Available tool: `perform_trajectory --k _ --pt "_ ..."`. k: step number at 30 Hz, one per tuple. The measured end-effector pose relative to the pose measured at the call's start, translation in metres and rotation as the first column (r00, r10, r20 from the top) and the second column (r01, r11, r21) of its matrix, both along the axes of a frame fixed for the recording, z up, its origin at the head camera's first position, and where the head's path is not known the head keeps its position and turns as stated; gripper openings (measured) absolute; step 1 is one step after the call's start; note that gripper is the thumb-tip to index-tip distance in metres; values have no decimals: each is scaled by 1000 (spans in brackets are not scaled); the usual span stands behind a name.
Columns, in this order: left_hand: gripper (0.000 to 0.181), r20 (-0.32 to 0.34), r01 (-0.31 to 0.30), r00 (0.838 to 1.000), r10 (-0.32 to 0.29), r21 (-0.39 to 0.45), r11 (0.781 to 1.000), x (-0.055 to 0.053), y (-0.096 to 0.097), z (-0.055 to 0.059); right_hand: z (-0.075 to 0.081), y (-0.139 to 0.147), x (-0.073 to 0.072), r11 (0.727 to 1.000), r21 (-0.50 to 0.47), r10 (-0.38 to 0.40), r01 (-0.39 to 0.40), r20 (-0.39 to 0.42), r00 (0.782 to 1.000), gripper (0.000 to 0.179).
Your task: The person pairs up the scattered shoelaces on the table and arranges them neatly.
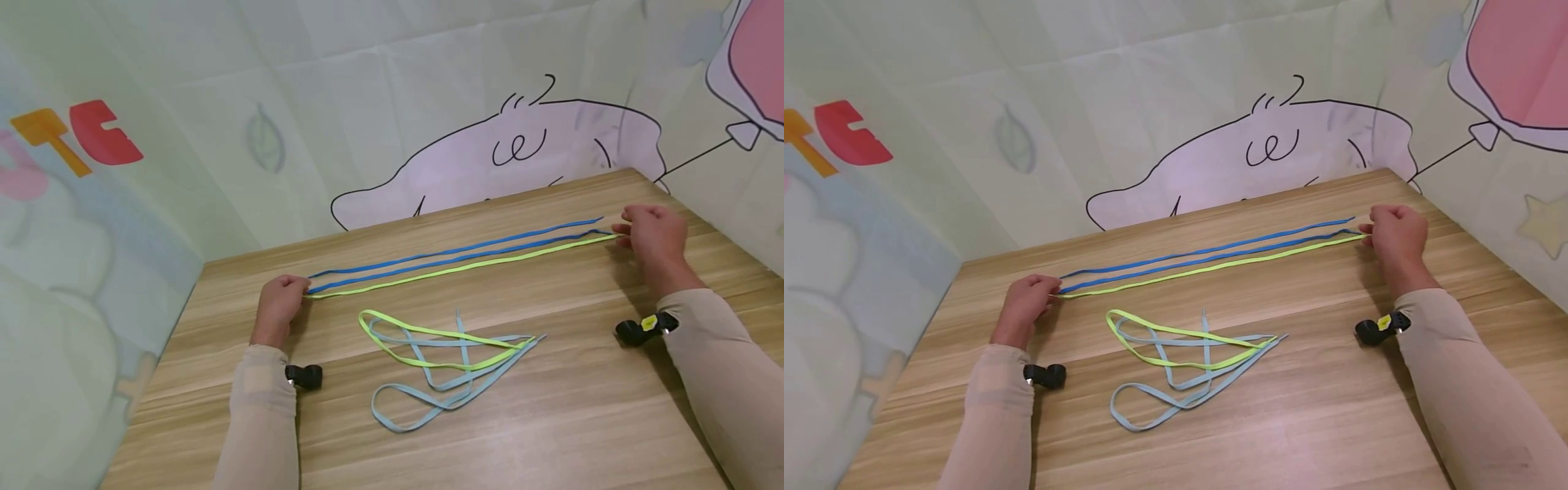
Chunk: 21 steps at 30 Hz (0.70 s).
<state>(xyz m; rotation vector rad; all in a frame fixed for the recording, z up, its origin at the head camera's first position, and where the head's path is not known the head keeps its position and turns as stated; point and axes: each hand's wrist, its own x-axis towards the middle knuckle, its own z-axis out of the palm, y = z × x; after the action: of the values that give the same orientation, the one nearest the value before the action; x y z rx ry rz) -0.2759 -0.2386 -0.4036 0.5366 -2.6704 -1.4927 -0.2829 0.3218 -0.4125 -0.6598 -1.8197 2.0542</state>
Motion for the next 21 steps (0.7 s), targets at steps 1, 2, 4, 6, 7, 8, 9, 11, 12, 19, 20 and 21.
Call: perform_trajectory --k 1,2,4,6,7,8,9,11,12,19,20,21 --pt "35 -2 -3 1000 3 0 1000 0 0 0 0 0 0 1000 -7 -8 8 -12 1000 14" --pt "36 -3 -5 1000 5 1 1000 0 0 0 0 0 0 1000 -14 -16 16 -26 1000 12" --pt "36 -5 -8 1000 8 4 1000 1 0 0 0 -1 1 999 -33 -25 23 -58 998 8" --pt "37 -9 -11 1000 11 6 1000 1 0 0 1 -4 1 999 -41 -12 9 -89 996 8" --pt "37 -12 -10 1000 10 10 1000 1 0 0 1 -5 2 999 -42 -4 0 -104 995 8" --pt "37 -16 -12 1000 12 14 1000 1 -1 0 2 -8 2 999 -35 3 -7 -113 994 8" --pt "37 -24 -18 1000 19 18 1000 2 -1 0 2 -10 2 1000 -24 14 -17 -119 993 9" --pt "37 -48 -36 998 38 27 999 2 -1 0 3 -16 3 999 -1 39 -39 -124 991 10" --pt "36 -63 -46 997 48 31 998 2 -1 0 4 -19 4 999 9 49 -48 -127 991 10" --pt "35 -83 89 993 -86 34 995 1 11 10 9 -40 6 982 124 159 -146 -107 981 12" --pt "36 -77 145 987 -142 35 989 1 14 12 9 -42 6 975 156 175 -159 -95 980 13" --pt "37 -72 203 977 -201 32 979 1 17 14 10 -45 6 968 185 187 -169 -85 979 14"
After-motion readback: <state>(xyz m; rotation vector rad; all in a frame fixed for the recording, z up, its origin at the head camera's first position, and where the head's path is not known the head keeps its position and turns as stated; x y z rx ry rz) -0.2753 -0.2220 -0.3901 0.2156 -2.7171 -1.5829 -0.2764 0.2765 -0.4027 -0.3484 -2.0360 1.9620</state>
